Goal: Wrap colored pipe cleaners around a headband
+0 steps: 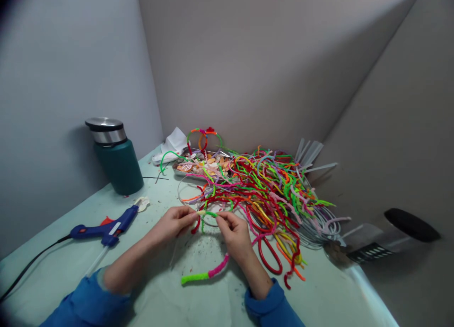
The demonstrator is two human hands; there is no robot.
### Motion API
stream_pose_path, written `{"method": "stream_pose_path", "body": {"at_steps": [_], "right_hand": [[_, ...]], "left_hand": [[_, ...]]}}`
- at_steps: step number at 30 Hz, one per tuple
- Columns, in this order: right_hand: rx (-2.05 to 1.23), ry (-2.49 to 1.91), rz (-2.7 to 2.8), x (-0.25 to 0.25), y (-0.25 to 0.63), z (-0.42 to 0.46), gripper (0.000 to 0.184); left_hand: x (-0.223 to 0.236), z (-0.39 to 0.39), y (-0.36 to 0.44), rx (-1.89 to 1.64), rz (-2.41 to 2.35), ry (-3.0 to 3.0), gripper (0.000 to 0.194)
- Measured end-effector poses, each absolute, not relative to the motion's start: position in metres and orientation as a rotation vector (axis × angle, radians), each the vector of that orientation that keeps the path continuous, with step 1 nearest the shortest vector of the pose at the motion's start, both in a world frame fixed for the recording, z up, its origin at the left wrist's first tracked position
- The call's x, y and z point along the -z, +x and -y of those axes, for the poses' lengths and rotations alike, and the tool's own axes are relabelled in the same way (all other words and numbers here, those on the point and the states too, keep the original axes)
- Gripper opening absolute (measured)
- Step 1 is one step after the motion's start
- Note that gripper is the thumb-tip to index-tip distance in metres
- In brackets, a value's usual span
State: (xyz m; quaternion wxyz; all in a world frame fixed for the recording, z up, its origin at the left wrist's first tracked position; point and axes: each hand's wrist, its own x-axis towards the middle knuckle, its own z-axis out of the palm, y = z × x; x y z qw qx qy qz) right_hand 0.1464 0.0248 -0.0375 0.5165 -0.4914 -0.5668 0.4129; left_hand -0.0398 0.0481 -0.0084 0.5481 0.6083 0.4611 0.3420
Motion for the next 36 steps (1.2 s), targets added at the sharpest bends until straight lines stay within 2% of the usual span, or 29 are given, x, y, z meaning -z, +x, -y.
{"method": "stream_pose_path", "body": {"at_steps": [5,10,14,18,24,31,36], "right_hand": [[-1.035,-1.137,1.343,0.038,0.1476,-0.0259,0.024],[-1.095,-1.128,1.31,0.0414,0.1485,-0.0272,0.025],[-1.078,-1.138,1.304,0.0421,0.1493,-0.0294,0.024],[-1.05,-1.165,1.322,0.0397,0.1487,-0.0287,0.023],[-1.031,-1.181,1.332,0.0412,0.1489,-0.0283,0.024],[-0.974,-1.177,1.361,0.0437,0.1492,-0.0301,0.023],[-0.919,-1.162,1.41,0.0416,0.1478,-0.0273,0.022]], "left_hand": [[0.0078,-0.0469,-0.0424,-0.681,-0.731,1.053,0.029],[0.0066,-0.046,-0.0422,-0.704,-0.699,0.979,0.027],[0.0041,-0.0476,-0.0415,-0.724,-0.84,1.166,0.021],[0.0061,-0.0457,-0.0381,-0.804,-1.117,1.49,0.029],[0.0112,-0.0419,-0.0353,-0.968,-1.338,1.911,0.018],[0.0125,-0.0477,-0.0369,-0.855,-1.25,1.5,0.035],[0.0082,-0.0488,-0.039,-0.837,-1.141,1.279,0.033]]}}
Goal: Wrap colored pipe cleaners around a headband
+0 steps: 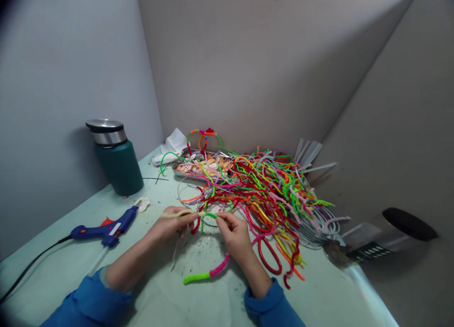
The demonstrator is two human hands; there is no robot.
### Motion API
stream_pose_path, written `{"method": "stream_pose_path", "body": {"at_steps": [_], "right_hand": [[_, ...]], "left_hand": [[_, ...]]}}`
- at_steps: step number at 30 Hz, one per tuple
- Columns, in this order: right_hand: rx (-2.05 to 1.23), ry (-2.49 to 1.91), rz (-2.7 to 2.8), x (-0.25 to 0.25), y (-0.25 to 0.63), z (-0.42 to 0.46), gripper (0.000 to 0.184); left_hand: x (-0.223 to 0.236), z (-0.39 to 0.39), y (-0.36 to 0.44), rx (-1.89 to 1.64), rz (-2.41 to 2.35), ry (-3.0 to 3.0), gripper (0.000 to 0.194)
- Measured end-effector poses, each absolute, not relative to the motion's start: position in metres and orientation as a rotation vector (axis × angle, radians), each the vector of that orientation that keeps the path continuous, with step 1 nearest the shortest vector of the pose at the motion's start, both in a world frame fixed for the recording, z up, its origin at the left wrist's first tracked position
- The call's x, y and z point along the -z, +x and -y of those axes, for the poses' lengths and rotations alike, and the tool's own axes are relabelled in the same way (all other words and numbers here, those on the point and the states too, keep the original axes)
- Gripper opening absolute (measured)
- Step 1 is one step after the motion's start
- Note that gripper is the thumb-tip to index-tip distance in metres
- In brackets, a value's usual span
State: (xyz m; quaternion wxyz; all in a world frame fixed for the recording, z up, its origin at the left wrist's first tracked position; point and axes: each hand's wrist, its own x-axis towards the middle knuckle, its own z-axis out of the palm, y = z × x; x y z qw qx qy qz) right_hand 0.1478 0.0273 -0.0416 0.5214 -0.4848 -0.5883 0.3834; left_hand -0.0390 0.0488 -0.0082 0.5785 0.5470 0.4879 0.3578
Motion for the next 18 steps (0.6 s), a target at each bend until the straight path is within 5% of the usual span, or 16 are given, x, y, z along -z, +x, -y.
{"method": "stream_pose_path", "body": {"at_steps": [9,14,18], "right_hand": [[-0.895,-1.131,1.467,0.04,0.147,-0.024,0.022],[-0.918,-1.182,1.388,0.042,0.147,-0.026,0.022],[-0.934,-1.231,1.319,0.046,0.149,-0.031,0.024]], "left_hand": [[0.014,-0.054,-0.043,-0.738,-0.915,0.831,0.022],[0.018,-0.053,-0.04,-0.796,-0.95,1.043,0.037],[0.019,-0.052,-0.036,-0.952,-1.143,1.223,0.028]]}}
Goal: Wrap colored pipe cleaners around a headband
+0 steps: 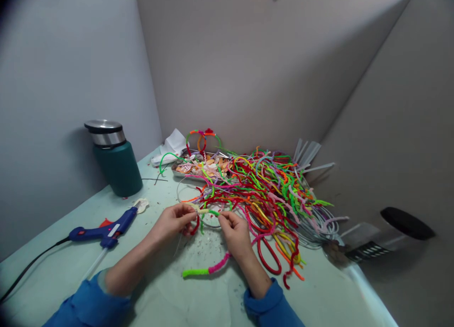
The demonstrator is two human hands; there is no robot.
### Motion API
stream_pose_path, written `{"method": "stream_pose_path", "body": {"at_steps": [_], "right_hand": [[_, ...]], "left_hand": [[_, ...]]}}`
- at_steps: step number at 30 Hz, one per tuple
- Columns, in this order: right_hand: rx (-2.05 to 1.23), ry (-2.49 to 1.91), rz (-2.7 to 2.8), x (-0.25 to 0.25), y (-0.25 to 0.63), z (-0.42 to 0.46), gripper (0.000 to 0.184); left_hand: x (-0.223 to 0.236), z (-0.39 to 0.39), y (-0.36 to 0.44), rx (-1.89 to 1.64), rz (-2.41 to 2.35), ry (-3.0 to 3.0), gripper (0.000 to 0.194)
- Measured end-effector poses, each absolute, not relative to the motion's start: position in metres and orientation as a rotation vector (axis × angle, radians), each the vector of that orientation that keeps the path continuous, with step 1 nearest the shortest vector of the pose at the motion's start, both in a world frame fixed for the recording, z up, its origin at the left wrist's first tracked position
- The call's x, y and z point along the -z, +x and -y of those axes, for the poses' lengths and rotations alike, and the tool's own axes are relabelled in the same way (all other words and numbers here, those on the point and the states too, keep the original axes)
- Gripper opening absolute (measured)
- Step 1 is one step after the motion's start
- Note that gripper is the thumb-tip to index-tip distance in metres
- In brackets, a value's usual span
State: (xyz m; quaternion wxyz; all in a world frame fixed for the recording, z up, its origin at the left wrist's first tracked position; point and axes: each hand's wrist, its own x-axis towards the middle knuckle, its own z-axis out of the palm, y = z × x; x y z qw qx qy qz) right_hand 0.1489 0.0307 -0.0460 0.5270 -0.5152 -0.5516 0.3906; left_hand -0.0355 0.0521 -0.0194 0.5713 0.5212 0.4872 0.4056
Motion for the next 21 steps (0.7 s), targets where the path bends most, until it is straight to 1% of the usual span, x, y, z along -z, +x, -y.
{"method": "stream_pose_path", "body": {"at_steps": [2,5,8,12,21], "right_hand": [[-0.942,-1.245,1.31,0.047,0.15,-0.032,0.024],[-0.961,-1.239,1.314,0.047,0.149,-0.032,0.024],[-0.974,-1.229,1.315,0.047,0.148,-0.031,0.024],[-0.984,-1.213,1.309,0.047,0.147,-0.03,0.023],[-0.949,-1.191,1.337,0.044,0.144,-0.026,0.026]], "left_hand": [[0.018,-0.05,-0.034,-1.034,-1.25,1.367,0.023],[0.015,-0.046,-0.034,-1.154,-1.337,1.745,0.014],[0.015,-0.042,-0.035,-1.248,-1.321,2.01,0.015],[0.017,-0.041,-0.036,-1.252,-1.297,2.121,0.019],[0.018,-0.043,-0.038,-1.151,-1.356,2.184,0.021]]}}
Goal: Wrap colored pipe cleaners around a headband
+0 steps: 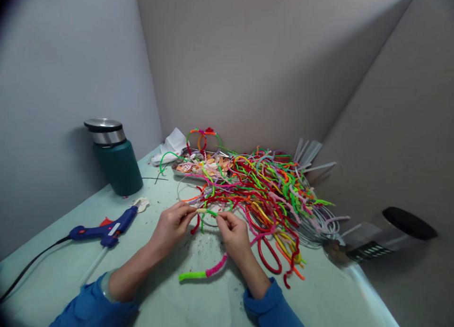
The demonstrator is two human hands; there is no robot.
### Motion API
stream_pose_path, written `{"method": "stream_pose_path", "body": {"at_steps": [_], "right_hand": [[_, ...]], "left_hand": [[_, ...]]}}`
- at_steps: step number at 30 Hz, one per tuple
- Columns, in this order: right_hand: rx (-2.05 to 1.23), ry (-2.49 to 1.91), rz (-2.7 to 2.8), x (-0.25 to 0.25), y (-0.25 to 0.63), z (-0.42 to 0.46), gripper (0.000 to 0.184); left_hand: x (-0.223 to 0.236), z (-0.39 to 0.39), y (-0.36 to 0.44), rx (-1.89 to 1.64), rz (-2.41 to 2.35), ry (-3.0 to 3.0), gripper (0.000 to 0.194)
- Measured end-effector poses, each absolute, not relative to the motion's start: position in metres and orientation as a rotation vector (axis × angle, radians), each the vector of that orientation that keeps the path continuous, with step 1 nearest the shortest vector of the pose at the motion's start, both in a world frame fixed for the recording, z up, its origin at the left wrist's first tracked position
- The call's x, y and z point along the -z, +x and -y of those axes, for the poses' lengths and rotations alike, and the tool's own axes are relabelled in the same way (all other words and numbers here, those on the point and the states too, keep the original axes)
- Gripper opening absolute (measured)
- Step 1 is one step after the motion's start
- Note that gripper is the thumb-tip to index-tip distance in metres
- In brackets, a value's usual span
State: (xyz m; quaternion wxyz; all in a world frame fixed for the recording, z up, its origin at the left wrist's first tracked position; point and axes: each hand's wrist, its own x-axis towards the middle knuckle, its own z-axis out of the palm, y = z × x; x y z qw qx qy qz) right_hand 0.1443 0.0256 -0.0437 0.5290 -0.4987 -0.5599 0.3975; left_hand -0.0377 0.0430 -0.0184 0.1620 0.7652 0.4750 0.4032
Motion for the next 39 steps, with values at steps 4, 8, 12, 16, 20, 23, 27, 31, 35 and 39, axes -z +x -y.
{"method": "stream_pose_path", "body": {"at_steps": [4,8,12,16,20,23,27,31,35,39], "right_hand": [[-0.931,-1.196,1.359,0.042,0.145,-0.025,0.026],[-0.93,-1.196,1.365,0.042,0.146,-0.025,0.026],[-0.944,-1.189,1.368,0.042,0.147,-0.026,0.027],[-0.974,-1.178,1.351,0.041,0.148,-0.027,0.026],[-1.017,-1.177,1.306,0.041,0.149,-0.028,0.025],[-1.039,-1.18,1.278,0.04,0.15,-0.029,0.025],[-1.047,-1.177,1.274,0.041,0.15,-0.029,0.027],[-1.041,-1.184,1.287,0.043,0.148,-0.03,0.028],[-1.046,-1.187,1.28,0.044,0.147,-0.029,0.028],[-1.103,-1.163,1.3,0.043,0.145,-0.028,0.028]], "left_hand": [[0.012,-0.042,-0.038,-1.098,-1.348,2.117,0.02],[0.005,-0.044,-0.038,-0.968,-1.333,1.847,0.024],[0.002,-0.046,-0.038,-0.765,-1.165,1.4,0.035],[0.002,-0.047,-0.039,-0.709,-0.942,1.16,0.036],[0.002,-0.047,-0.041,-0.747,-0.942,1.123,0.024],[0.001,-0.046,-0.042,-0.75,-0.946,1.225,0.023],[0.004,-0.046,-0.04,-0.778,-1.036,1.393,0.029],[0.012,-0.049,-0.039,-0.911,-1.218,1.596,0.029],[0.014,-0.05,-0.039,-0.989,-1.34,1.731,0.025],[0.013,-0.049,-0.038,-1.003,-1.344,1.707,0.028]]}}
